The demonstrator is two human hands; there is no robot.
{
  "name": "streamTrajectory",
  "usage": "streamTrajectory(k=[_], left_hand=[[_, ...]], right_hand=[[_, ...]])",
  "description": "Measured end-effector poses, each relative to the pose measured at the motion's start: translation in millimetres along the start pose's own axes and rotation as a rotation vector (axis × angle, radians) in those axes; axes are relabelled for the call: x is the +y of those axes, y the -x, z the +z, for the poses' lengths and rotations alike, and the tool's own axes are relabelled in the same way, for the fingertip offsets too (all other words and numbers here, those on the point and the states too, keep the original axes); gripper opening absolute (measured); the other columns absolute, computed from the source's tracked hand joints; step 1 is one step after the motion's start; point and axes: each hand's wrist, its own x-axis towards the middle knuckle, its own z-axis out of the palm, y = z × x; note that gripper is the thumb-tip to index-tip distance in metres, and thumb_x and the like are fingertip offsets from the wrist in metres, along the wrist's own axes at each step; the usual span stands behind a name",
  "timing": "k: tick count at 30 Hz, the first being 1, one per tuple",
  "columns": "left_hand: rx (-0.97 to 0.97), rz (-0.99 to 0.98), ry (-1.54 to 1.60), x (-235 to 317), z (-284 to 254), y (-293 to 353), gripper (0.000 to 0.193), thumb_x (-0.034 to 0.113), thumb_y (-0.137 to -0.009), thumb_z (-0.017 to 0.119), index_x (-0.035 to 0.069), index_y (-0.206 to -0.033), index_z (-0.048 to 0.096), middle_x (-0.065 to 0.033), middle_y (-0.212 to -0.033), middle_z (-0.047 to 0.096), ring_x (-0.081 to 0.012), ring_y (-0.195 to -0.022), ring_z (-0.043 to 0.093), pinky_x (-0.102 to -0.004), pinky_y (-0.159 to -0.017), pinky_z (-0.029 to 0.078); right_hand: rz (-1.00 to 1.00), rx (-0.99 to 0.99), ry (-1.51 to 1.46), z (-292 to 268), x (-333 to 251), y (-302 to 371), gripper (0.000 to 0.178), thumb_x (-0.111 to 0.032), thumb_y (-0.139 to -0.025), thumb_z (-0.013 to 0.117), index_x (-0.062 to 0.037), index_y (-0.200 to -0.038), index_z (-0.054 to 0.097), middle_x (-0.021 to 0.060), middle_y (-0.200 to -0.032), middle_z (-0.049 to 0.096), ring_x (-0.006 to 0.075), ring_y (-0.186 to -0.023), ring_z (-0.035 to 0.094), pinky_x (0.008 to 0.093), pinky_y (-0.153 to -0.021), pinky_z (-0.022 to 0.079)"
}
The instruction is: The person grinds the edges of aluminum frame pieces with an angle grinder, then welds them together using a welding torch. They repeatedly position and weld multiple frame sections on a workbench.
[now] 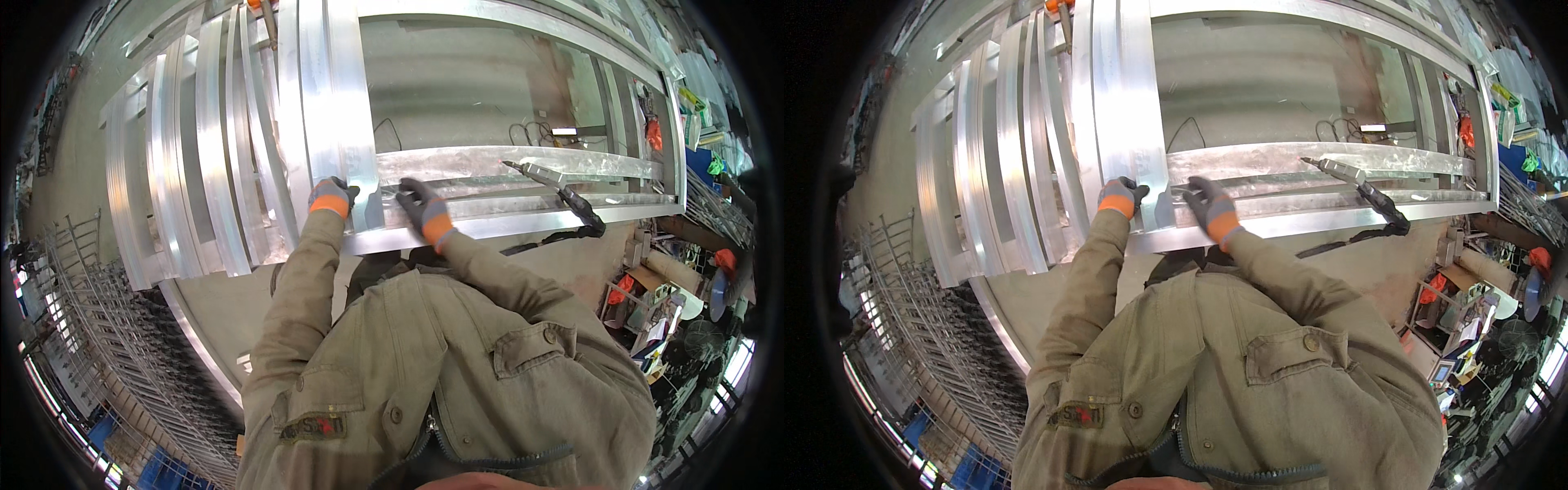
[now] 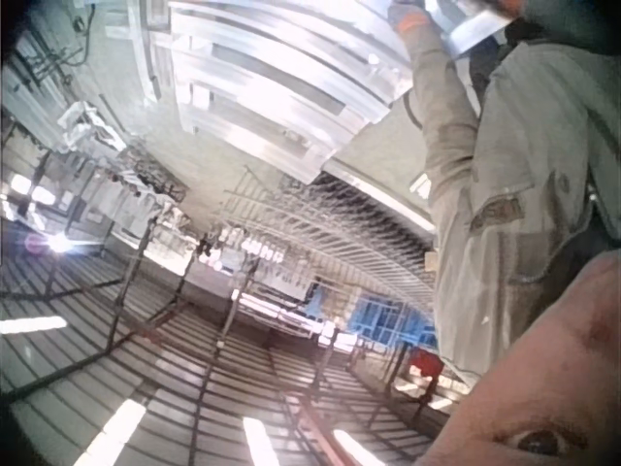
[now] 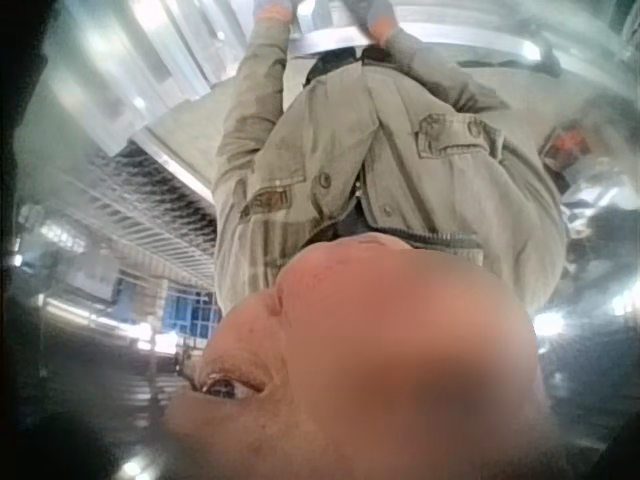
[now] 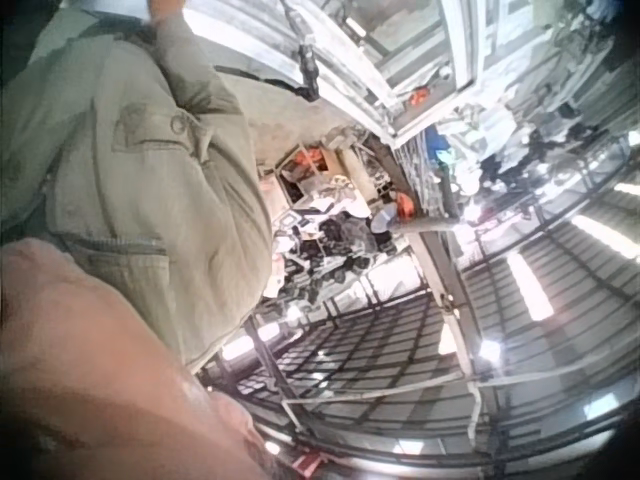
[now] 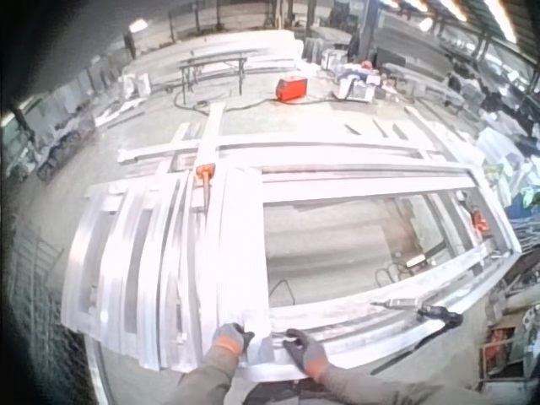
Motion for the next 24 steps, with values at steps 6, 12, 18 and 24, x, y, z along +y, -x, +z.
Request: streamTrajectory(k=[6, 12, 18, 24], left_hand=[[-0.095, -0.001, 0.071, -18, 15, -32, 0.047, 0.043, -0.084, 0.099, 0.008, -0.109, 0.082, -0.0095, -0.081, 0.079, -0.0234, -0.066, 0.072, -0.0408, -0.068, 0.06], [-0.151, -0.161, 0.013, -2, -6, -12, 0.051, 0.046, -0.09, 0.093, 0.007, -0.12, 0.08, -0.0055, -0.08, 0.077, -0.0172, -0.065, 0.067, -0.0366, -0.063, 0.056], [-0.174, -0.232, 0.004, 11, -16, -3, 0.055, 0.049, -0.09, 0.094, 0.007, -0.122, 0.079, -0.0042, -0.084, 0.078, -0.0149, -0.067, 0.066, -0.0345, -0.063, 0.055], [-0.214, -0.262, 0.029, 13, -21, -2, 0.05, 0.046, -0.09, 0.095, 0.008, -0.118, 0.08, -0.0034, -0.084, 0.077, -0.0147, -0.067, 0.064, -0.0338, -0.064, 0.055]], right_hand=[[-0.245, 0.423, 0.186, -259, 59, 26, 0.04, -0.017, -0.111, 0.072, -0.004, -0.149, 0.069, 0.0142, -0.139, 0.077, 0.0223, -0.122, 0.071, 0.0377, -0.106, 0.057], [-0.099, 0.069, 1.003, -446, 101, 28, 0.079, -0.036, -0.1, 0.087, 0.0008, -0.161, 0.054, 0.0222, -0.151, 0.066, 0.0301, -0.122, 0.071, 0.043, -0.101, 0.061], [0.232, -0.167, 0.682, -432, 141, -22, 0.074, -0.047, -0.091, 0.092, -0.0015, -0.145, 0.069, 0.0215, -0.127, 0.079, 0.0373, -0.108, 0.078, 0.0459, -0.098, 0.061], [0.243, -0.204, 0.735, -425, 172, -42, 0.062, -0.044, -0.093, 0.09, -0.0077, -0.141, 0.073, 0.0182, -0.118, 0.083, 0.0326, -0.11, 0.079, 0.0445, -0.095, 0.061]])
